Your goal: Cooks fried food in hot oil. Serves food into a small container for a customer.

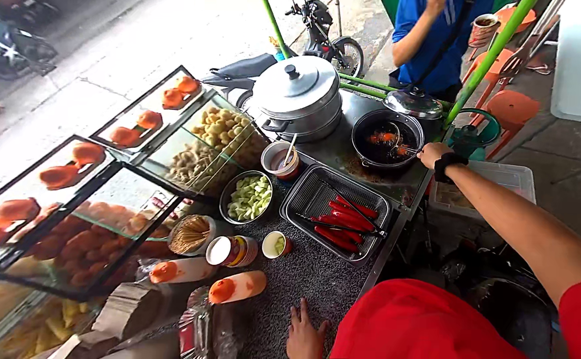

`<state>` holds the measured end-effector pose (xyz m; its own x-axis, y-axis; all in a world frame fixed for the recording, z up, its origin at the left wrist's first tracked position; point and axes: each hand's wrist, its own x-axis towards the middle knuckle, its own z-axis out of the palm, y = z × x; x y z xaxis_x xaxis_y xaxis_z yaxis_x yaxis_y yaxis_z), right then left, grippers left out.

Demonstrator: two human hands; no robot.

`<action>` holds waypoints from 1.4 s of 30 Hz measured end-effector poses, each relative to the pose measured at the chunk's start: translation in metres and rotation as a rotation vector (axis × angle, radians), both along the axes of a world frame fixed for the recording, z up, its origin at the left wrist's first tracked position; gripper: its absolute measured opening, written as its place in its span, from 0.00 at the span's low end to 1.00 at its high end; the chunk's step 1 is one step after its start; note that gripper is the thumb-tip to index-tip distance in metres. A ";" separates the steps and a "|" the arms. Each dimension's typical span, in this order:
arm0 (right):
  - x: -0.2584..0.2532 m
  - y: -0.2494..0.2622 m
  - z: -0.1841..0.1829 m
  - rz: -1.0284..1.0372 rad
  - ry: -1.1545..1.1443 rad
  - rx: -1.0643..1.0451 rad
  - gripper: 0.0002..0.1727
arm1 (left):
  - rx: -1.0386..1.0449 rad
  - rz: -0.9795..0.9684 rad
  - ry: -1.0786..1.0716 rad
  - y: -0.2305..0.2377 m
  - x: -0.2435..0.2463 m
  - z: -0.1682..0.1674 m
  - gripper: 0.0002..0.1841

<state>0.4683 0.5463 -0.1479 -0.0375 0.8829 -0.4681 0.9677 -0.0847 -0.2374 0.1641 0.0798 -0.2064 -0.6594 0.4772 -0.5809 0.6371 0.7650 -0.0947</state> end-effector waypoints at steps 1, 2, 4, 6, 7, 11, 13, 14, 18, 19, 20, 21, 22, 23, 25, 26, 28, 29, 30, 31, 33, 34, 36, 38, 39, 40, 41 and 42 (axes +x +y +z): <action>0.000 -0.003 0.000 0.025 -0.028 0.044 0.23 | -0.002 0.000 -0.001 0.001 0.001 0.000 0.52; 0.000 -0.005 0.000 0.055 -0.052 0.081 0.22 | 0.000 0.001 -0.002 0.000 0.001 0.001 0.52; 0.001 -0.011 0.001 0.121 -0.085 0.163 0.20 | 0.006 0.004 -0.003 0.000 0.001 0.001 0.52; 0.006 -0.015 0.003 0.210 -0.112 0.256 0.18 | 0.013 0.003 -0.005 -0.001 0.001 0.001 0.52; 0.011 -0.015 0.005 0.264 -0.126 0.295 0.18 | 0.024 0.003 -0.009 -0.001 0.001 0.001 0.52; 0.031 -0.012 0.023 0.397 -0.174 0.455 0.15 | 0.031 -0.005 -0.002 -0.003 0.000 -0.002 0.52; 0.038 -0.008 0.033 0.405 -0.192 0.535 0.14 | 0.023 0.001 -0.007 -0.002 -0.001 -0.002 0.52; 0.040 -0.005 0.036 0.403 -0.205 0.560 0.14 | 0.016 0.004 -0.009 -0.001 -0.001 -0.001 0.52; 0.035 0.007 0.039 0.384 -0.296 0.492 0.16 | 0.013 0.005 -0.004 -0.001 0.000 -0.001 0.52; 0.033 0.008 0.040 0.375 -0.323 0.455 0.16 | 0.022 0.006 -0.002 -0.002 -0.001 -0.001 0.51; 0.031 0.008 0.043 0.356 -0.348 0.405 0.16 | 0.033 0.008 0.000 -0.002 0.000 -0.001 0.51; 0.028 0.006 0.048 0.331 -0.363 0.353 0.15 | 0.035 0.010 0.001 -0.002 0.000 -0.001 0.51; 0.026 0.003 0.054 0.297 -0.362 0.297 0.13 | 0.035 0.014 0.002 -0.002 0.000 0.000 0.51; 0.023 0.000 0.063 0.255 -0.349 0.243 0.11 | 0.035 0.016 0.003 -0.002 0.000 -0.001 0.51; 0.022 -0.001 0.075 0.193 -0.311 0.146 0.12 | 0.038 0.015 0.007 -0.003 0.000 -0.002 0.51; 0.024 0.002 0.077 0.183 -0.285 0.105 0.14 | 0.037 0.015 0.007 -0.003 0.000 -0.003 0.51; 0.027 0.010 0.071 0.173 -0.202 -0.001 0.18 | 0.030 0.018 0.002 -0.002 0.000 -0.002 0.51; 0.028 0.014 0.064 0.167 -0.152 -0.059 0.19 | 0.025 0.015 0.002 -0.001 0.000 -0.002 0.52; 0.028 0.018 0.053 0.152 -0.095 -0.111 0.21 | 0.021 0.014 0.000 0.000 0.000 -0.001 0.51; 0.027 0.021 0.042 0.126 -0.036 -0.165 0.22 | 0.017 0.013 0.000 0.000 0.000 -0.001 0.51; 0.023 0.022 0.020 0.048 0.084 -0.235 0.23 | 0.013 0.009 0.001 0.000 0.000 -0.001 0.52; 0.022 0.020 0.012 0.007 0.136 -0.249 0.23 | 0.007 0.010 0.000 0.000 0.000 -0.001 0.52; 0.018 0.016 0.001 -0.075 0.222 -0.268 0.24 | 0.005 0.010 -0.002 0.000 0.000 0.000 0.52; 0.014 0.011 -0.004 -0.151 0.293 -0.273 0.23 | 0.015 0.008 -0.006 -0.001 0.001 0.002 0.52; 0.013 0.009 -0.007 -0.172 0.308 -0.262 0.24 | 0.017 0.004 -0.004 -0.001 0.001 0.002 0.52; 0.013 0.008 -0.010 -0.182 0.312 -0.247 0.24 | 0.017 0.003 -0.003 -0.001 0.001 0.001 0.51; 0.012 0.006 -0.011 -0.188 0.305 -0.233 0.25 | 0.013 0.003 -0.002 -0.001 0.001 0.001 0.51; 0.011 0.005 -0.011 -0.188 0.291 -0.221 0.25 | 0.008 0.002 -0.001 -0.001 0.000 0.000 0.51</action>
